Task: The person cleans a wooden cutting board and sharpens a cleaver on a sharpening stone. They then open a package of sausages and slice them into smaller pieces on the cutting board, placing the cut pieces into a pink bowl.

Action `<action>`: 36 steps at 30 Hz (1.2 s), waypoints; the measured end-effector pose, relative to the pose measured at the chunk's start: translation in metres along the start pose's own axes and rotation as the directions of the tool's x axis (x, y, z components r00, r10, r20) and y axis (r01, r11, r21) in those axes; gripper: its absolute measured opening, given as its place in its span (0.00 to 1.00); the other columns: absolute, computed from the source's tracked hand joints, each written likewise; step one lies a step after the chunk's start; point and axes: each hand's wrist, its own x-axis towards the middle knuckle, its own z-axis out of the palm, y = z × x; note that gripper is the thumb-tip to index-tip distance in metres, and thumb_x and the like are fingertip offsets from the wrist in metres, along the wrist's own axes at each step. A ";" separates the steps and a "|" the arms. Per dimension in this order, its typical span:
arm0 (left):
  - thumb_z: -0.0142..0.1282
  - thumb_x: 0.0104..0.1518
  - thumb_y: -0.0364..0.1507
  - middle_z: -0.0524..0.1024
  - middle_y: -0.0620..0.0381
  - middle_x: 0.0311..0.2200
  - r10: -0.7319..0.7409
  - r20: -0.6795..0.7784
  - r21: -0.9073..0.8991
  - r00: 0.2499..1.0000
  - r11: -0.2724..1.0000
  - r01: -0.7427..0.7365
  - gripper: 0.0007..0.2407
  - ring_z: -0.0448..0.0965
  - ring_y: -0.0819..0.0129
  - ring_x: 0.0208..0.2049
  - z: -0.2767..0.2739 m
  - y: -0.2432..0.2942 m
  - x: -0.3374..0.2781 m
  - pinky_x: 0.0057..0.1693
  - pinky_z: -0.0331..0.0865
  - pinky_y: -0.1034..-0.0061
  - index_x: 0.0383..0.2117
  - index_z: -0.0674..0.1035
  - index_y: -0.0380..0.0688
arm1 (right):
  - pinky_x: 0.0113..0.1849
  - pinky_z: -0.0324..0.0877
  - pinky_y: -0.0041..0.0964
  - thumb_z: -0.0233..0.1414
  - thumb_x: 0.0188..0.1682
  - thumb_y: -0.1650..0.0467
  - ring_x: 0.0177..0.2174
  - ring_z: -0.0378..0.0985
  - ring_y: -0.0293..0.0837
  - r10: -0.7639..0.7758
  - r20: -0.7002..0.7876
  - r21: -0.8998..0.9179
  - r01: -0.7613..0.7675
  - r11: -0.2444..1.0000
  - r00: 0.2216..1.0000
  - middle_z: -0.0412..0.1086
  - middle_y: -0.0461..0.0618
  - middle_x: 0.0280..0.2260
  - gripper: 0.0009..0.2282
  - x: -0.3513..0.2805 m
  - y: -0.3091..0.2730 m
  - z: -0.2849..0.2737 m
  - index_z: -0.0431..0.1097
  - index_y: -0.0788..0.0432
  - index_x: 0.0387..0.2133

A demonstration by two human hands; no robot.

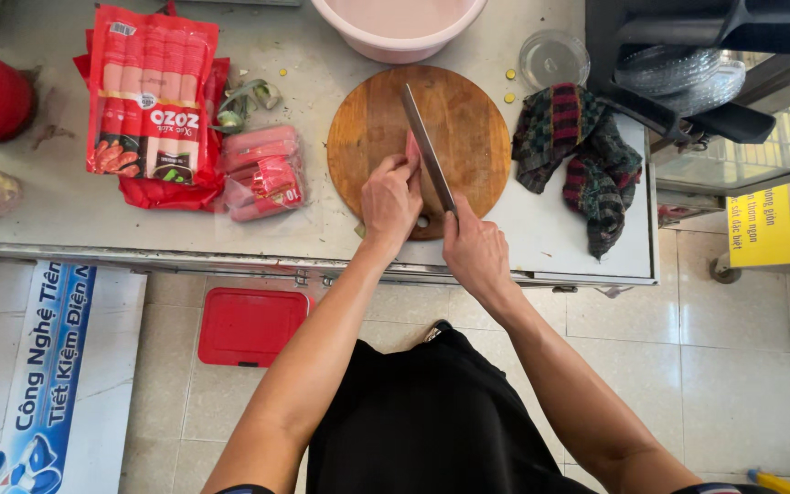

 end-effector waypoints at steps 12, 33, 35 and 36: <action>0.57 0.53 0.21 0.78 0.47 0.37 -0.031 0.051 -0.066 0.998 0.997 0.035 0.04 0.81 0.48 0.37 -0.015 0.002 -0.017 0.43 0.74 0.60 0.30 0.84 0.36 | 0.36 0.69 0.69 0.46 0.55 0.68 0.29 0.75 0.75 -0.045 -0.047 -0.002 0.045 0.999 0.998 0.74 0.70 0.27 0.14 0.021 -0.005 0.017 0.64 0.54 0.54; 0.58 0.55 0.21 0.80 0.47 0.37 -0.073 0.000 -0.201 0.997 0.977 0.072 0.05 0.82 0.50 0.37 -0.017 -0.001 -0.030 0.44 0.75 0.63 0.33 0.85 0.36 | 0.34 0.68 0.66 0.46 0.55 0.67 0.27 0.75 0.72 0.025 0.050 0.027 -0.026 0.999 0.998 0.73 0.68 0.23 0.16 -0.012 -0.011 0.007 0.64 0.50 0.57; 0.59 0.56 0.21 0.80 0.47 0.37 -0.104 0.015 -0.208 0.995 0.973 0.104 0.04 0.82 0.50 0.36 -0.016 -0.001 -0.031 0.44 0.74 0.64 0.32 0.85 0.36 | 0.33 0.68 0.67 0.46 0.54 0.68 0.26 0.75 0.72 -0.022 0.024 0.034 0.021 0.999 0.999 0.72 0.69 0.22 0.18 -0.015 -0.013 0.006 0.63 0.52 0.58; 0.58 0.56 0.21 0.80 0.47 0.37 -0.092 0.018 -0.204 0.996 0.974 0.094 0.04 0.82 0.51 0.36 -0.018 -0.001 -0.032 0.44 0.74 0.64 0.32 0.85 0.36 | 0.33 0.68 0.66 0.46 0.54 0.68 0.26 0.75 0.72 -0.029 0.012 0.036 0.029 0.999 0.999 0.72 0.68 0.22 0.17 -0.014 -0.016 0.007 0.64 0.52 0.58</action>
